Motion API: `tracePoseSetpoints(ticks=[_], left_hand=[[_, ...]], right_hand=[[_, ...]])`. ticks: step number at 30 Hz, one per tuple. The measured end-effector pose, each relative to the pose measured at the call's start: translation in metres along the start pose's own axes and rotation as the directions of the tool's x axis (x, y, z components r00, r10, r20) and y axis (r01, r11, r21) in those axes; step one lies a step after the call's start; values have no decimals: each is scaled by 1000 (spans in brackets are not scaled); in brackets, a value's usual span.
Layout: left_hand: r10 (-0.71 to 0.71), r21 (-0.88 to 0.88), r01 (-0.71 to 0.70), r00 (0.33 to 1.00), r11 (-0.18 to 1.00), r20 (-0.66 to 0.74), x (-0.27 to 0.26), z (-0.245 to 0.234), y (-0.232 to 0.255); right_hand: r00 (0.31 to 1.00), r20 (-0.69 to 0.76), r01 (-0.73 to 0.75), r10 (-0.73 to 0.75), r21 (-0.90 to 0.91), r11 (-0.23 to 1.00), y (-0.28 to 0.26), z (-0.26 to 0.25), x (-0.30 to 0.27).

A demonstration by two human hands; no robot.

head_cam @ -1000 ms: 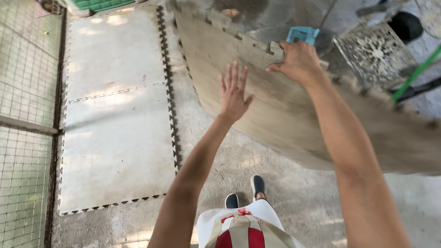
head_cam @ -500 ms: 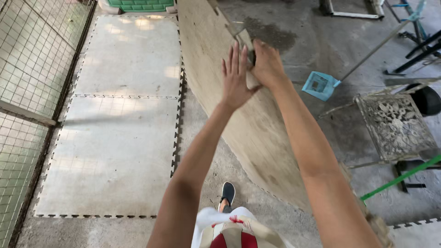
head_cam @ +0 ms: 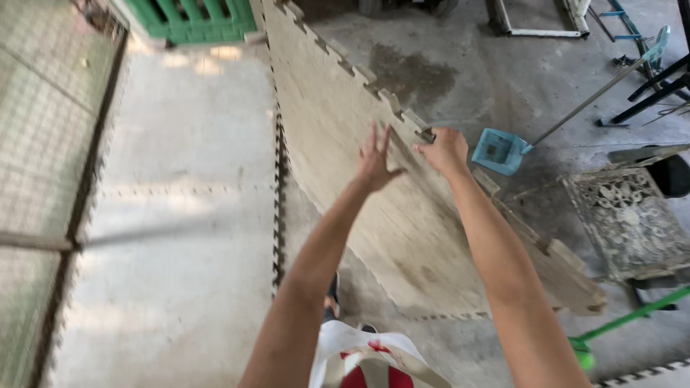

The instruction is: The person sweeps the floor and then assembles interlocking foam floor mats by connecting their puzzle-like edges by hand.

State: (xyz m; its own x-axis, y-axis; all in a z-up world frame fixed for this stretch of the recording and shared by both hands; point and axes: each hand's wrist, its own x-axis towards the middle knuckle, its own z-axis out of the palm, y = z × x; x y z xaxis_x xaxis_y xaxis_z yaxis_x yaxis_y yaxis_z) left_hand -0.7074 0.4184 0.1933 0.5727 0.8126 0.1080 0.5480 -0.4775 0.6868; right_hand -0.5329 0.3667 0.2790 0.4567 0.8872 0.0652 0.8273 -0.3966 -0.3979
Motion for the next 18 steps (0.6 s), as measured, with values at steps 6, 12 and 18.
tracePoseSetpoints(ticks=[6, 12, 18], left_hand=[[71, -115, -84, 991, 990, -114, 80, -23, -18], [226, -37, -231, 969, 972, -100, 162, -41, -15], [213, 2, -214, 976, 977, 41, 217, -5, -34]], right_hand=[[998, 44, -51, 42, 208, 977, -33, -16, 92], [994, -63, -33, 88, 599, 800, -14, -26, 164], [984, -119, 40, 130, 869, 493, 68, 32, 240]])
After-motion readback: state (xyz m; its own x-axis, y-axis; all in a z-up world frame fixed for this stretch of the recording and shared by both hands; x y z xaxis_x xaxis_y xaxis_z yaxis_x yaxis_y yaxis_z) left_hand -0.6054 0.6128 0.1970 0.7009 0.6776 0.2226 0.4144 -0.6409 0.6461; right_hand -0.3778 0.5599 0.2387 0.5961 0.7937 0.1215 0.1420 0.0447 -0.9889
